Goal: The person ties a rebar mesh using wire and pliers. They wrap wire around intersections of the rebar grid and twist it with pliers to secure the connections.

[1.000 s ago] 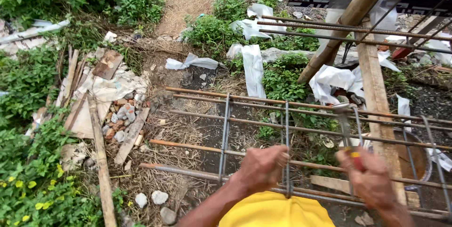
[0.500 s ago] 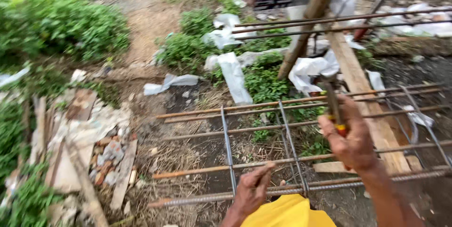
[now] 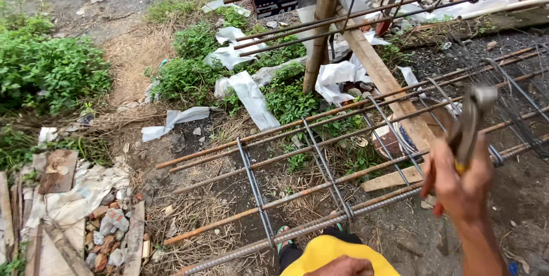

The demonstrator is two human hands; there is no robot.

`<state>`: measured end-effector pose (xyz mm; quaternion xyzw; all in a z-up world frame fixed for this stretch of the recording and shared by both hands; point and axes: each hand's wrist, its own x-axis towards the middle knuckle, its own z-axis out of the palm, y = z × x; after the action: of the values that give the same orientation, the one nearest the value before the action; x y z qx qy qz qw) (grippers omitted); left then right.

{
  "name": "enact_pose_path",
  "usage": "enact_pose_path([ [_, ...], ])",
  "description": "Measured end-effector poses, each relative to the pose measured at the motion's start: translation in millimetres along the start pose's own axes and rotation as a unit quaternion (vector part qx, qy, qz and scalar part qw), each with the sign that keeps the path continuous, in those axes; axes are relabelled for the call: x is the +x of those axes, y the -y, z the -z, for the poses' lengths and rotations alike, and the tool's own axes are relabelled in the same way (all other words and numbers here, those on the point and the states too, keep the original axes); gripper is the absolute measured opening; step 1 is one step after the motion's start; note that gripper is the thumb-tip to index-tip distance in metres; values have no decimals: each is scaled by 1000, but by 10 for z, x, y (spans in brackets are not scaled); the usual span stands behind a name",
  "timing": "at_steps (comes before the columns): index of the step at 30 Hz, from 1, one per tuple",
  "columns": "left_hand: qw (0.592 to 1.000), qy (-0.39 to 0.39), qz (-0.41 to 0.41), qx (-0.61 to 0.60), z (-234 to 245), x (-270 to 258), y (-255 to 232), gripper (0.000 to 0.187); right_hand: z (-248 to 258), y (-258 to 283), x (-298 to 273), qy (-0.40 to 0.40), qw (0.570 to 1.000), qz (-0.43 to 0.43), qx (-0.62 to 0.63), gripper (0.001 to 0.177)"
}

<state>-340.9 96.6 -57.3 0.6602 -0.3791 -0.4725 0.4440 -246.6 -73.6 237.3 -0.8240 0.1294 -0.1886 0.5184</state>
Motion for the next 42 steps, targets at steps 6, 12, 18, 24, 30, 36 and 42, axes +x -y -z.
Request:
enact_pose_path([
  [6, 977, -170, 24, -124, 527, -463, -1034, 31, 218, -771, -398, 149, 978, 36, -143, 15],
  [12, 968, -229, 16, 101, 983, -891, -1165, 19, -282, -557, -527, 278, 860, 356, -238, 44],
  [18, 960, -220, 13, 174, 1352, -1426, -991, 30, -762, -680, -631, 441, 790, 372, -207, 28],
  [24, 954, -202, 64, 213, 1475, -1942, -835, 22, -861, -636, -685, 505, 831, 214, -91, 7],
  [30, 967, -251, -9, -38, 1579, -2165, -704, 33, -851, -724, -558, 495, 854, 148, -60, 10],
  [36, 947, -278, 63, 146, 1696, -2085, -637, 31, -901, -937, -787, 507, 837, 118, -172, 7],
  [42, 859, -501, 52, 95, 2513, -2074, -62, 27, -1139, -905, -667, 401, 886, -210, -103, 22],
])
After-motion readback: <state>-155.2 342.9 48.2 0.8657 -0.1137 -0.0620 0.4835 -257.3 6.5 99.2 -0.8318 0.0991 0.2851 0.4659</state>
